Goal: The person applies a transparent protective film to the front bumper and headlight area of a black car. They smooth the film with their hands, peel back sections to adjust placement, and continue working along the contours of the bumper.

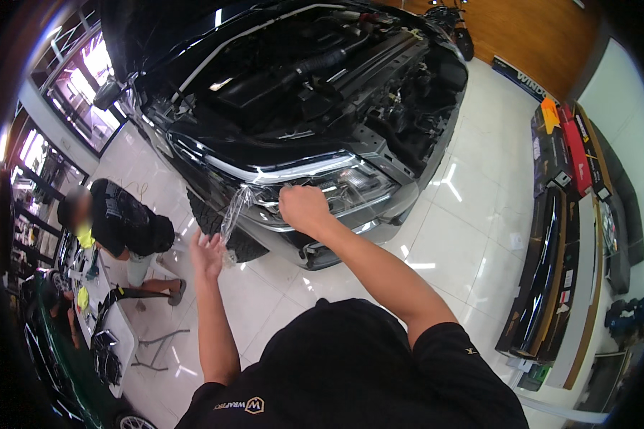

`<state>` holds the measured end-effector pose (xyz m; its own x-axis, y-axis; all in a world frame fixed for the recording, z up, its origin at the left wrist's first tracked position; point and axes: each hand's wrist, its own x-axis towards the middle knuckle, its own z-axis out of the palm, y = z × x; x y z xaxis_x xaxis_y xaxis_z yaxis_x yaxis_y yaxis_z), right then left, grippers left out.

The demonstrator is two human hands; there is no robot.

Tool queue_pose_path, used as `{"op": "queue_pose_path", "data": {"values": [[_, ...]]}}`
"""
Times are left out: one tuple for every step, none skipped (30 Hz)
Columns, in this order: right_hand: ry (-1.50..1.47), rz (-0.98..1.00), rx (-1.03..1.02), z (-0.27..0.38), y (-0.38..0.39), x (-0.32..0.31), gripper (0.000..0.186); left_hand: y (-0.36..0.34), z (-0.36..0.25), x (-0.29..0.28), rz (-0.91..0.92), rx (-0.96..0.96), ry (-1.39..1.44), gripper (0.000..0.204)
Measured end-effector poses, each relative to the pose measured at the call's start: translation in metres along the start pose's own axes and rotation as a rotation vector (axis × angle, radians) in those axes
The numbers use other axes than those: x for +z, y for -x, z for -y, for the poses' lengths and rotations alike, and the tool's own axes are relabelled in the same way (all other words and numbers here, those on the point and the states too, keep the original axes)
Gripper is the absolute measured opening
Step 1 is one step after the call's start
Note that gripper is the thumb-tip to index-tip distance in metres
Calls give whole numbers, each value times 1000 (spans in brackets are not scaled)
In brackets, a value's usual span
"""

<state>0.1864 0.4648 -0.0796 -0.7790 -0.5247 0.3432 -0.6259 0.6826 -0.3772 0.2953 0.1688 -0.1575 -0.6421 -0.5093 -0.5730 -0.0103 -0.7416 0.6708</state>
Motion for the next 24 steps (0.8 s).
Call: {"op": "queue_pose_path", "data": {"values": [[-21, 12, 18, 2, 0, 0, 22, 8, -8, -9, -73, 180, -150, 61], [-41, 22, 39, 2, 0, 0, 22, 18, -17, -14, -124, 300, -303, 65], [-54, 12, 46, 4, 0, 0, 23, 31, -22, -16, -259, 382, -459, 70], [-62, 16, 57, 4, -1, -1, 23, 43, -25, -10, -162, 607, -589, 72], [-67, 35, 77, 4, -3, -1, 23, 54, -24, 3, -143, 802, -722, 74], [-74, 51, 99, 5, -5, -2, 24, 66, -23, 19, -144, 926, -841, 76], [-100, 19, 101, 6, -5, -3, 25, 80, -14, 37, -6, 1144, -1063, 78], [-105, 43, 117, 6, -5, -4, 25, 92, 5, 58, 136, 1376, -1254, 81], [-112, 52, 125, 6, -5, -6, 25, 99, 22, 80, 199, 1356, -1337, 83], [-117, 52, 126, 7, -5, -8, 25, 105, 37, 99, 280, 1464, -1400, 87], [-135, 35, 137, 7, -5, -10, 27, 107, 49, 115, 264, 1449, -1462, 85], [-122, 52, 134, 7, -6, -14, 27, 104, 55, 127, 255, 1513, -1512, 83], [-110, 64, 131, 7, -6, -17, 27, 97, 55, 135, 260, 1515, -1489, 80], [-86, 84, 144, 8, -8, -20, 27, 88, 54, 141, 275, 1563, -1454, 78], [-75, 82, 140, 9, -9, -23, 24, 78, 52, 143, 298, 1593, -1425, 76], [-58, 81, 132, 9, -11, -26, 24, 67, 48, 142, 327, 1617, -1394, 73], [-37, 90, 137, 10, -12, -28, 25, 57, 40, 140, 366, 1621, -1376, 69], [-17, 110, 144, 11, -12, -30, 25, 48, 32, 137, 429, 1628, -1355, 66], [0, 126, 179, 13, -12, -32, 24, 40, 25, 134, 428, 1692, -1328, 55], [16, 156, 211, 15, -12, -33, 23, 34, 18, 131, 459, 1655, -1371, 52], [35, 160, 231, 17, -13, -32, 23, 29, 11, 129, 509, 1636, -1410, 49], [97, 85, 223, 21, -13, -31, 24, 26, 4, 130, 550, 1609, -1443, 46], [160, -11, 203, 26, -11, -29, 27, 24, 1, 131, 605, 1671, -1380, 35], [231, -61, 209, 32, -11, -27, 31, 24, -3, 132, 642, 1658, -1409, 34]]}}
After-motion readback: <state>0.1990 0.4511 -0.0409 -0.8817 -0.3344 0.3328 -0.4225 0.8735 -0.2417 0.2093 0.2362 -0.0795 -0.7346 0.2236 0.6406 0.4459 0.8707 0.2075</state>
